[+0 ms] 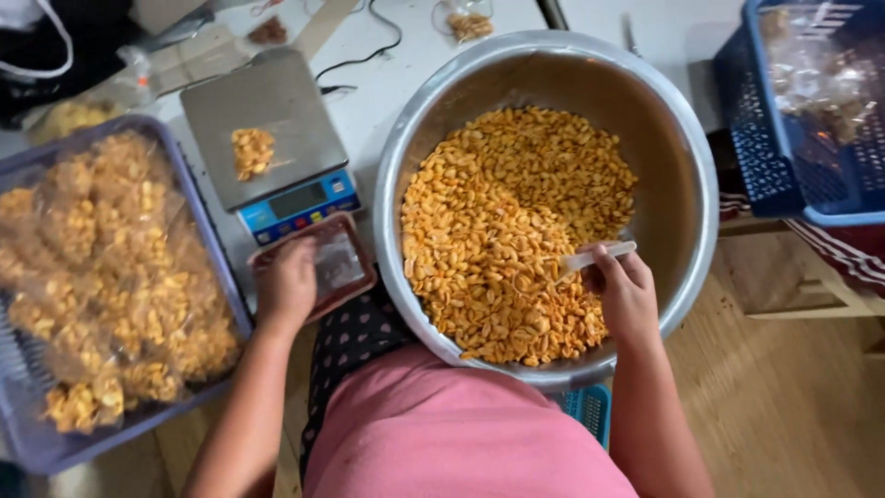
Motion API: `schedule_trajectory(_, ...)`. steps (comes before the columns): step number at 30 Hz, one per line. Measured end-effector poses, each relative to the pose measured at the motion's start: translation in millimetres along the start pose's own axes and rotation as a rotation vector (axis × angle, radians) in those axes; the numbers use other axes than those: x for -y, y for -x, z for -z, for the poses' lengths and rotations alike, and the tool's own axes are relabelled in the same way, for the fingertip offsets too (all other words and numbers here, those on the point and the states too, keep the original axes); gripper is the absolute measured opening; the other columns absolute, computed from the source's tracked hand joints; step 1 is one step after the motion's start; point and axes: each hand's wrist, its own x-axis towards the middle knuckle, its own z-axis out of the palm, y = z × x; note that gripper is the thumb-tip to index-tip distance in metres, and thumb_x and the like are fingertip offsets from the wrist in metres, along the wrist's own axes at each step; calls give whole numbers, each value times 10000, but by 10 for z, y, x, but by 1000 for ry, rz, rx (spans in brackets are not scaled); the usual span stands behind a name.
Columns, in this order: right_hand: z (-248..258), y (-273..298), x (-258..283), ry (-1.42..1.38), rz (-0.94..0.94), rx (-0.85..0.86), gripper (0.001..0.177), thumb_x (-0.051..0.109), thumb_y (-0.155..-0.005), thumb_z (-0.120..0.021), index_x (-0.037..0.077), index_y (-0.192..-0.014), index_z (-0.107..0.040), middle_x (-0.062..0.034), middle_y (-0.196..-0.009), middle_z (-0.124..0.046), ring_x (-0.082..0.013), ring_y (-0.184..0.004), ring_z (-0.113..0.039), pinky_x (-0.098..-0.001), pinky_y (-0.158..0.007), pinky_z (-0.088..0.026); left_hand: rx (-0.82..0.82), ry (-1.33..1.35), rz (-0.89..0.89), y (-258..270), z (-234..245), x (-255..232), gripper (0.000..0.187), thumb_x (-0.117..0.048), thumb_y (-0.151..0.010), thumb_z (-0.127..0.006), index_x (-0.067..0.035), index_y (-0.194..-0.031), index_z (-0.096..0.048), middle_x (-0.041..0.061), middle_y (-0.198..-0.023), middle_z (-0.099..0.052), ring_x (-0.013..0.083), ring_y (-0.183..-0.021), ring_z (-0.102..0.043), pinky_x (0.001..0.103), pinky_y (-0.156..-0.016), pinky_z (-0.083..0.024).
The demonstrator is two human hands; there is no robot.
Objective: Packaging corn nuts into small plastic bags and weighing them on a digital scale
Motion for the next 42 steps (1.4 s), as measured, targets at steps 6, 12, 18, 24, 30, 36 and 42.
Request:
schedule_trajectory(6,-113,11,344,147,183,89,239,158,-1082,-572,5,-1013,-742,-72,-601,-541,-122,-580,-430,-249,-556,-383,-77,1403,27,-44,332,-1025,150,-118,-1061,-478,-55,-1046,-612,185,-1068,-718,324,-1093,-709,485,-936,-611)
schedule_trajectory(12,-351,98,821,96,358,130,247,136,-1105,-528,-13,-1059,-720,-81,-658,-571,-115,-605,-464,-233,-569,-394,302,1246,-203,73,-141,-1810,69,-60,-984,-634,-39,-1042,-665,147,-969,-758,255,-956,-751,421,-861,-624)
schedule_trajectory(18,-449,110,820,201,919,330,176,-109,-989,-549,-22,-902,-675,-231,-959,-711,-308,-795,-672,-380,-684,-568,371,1062,-210,19,-267,-1921,292,-188,-926,-762,-67,-1173,-663,116,-1035,-773,223,-1021,-743,387,-903,-595)
schedule_trajectory(24,-211,79,850,389,1048,336,234,-65,-865,-534,29,-940,-736,-160,-1015,-746,-353,-888,-682,-452,-816,-547,392,1032,-152,-79,-306,-1951,455,-119,-900,-783,-103,-1331,-638,161,-1172,-735,296,-1092,-719,376,-852,-618)
schedule_trajectory(30,86,41,512,204,750,125,167,-21,-1114,-498,-81,-1189,-634,-210,-1191,-647,-228,-954,-632,-281,-825,-539,386,1442,-142,-204,15,-1550,199,-142,-1044,-529,-90,-1106,-711,84,-1171,-711,185,-1013,-713,310,-818,-628)
schedule_trajectory(36,384,-22,128,352,583,-47,123,-9,-1180,-537,-63,-1180,-647,-173,-1190,-682,-203,-908,-622,-294,-766,-512,-444,152,-265,-719,350,-533,123,-173,-1015,-641,-104,-1066,-728,99,-1186,-699,228,-883,-446,294,-597,-511)
schedule_trajectory(42,164,-5,-186,610,433,-111,151,69,-1113,-572,11,-1040,-691,-158,-1032,-714,-284,-911,-635,-443,-821,-480,-298,-128,54,-1264,337,-12,729,-429,-983,-571,11,-1533,-381,258,-1546,-332,434,-1449,-277,551,-1204,-243)
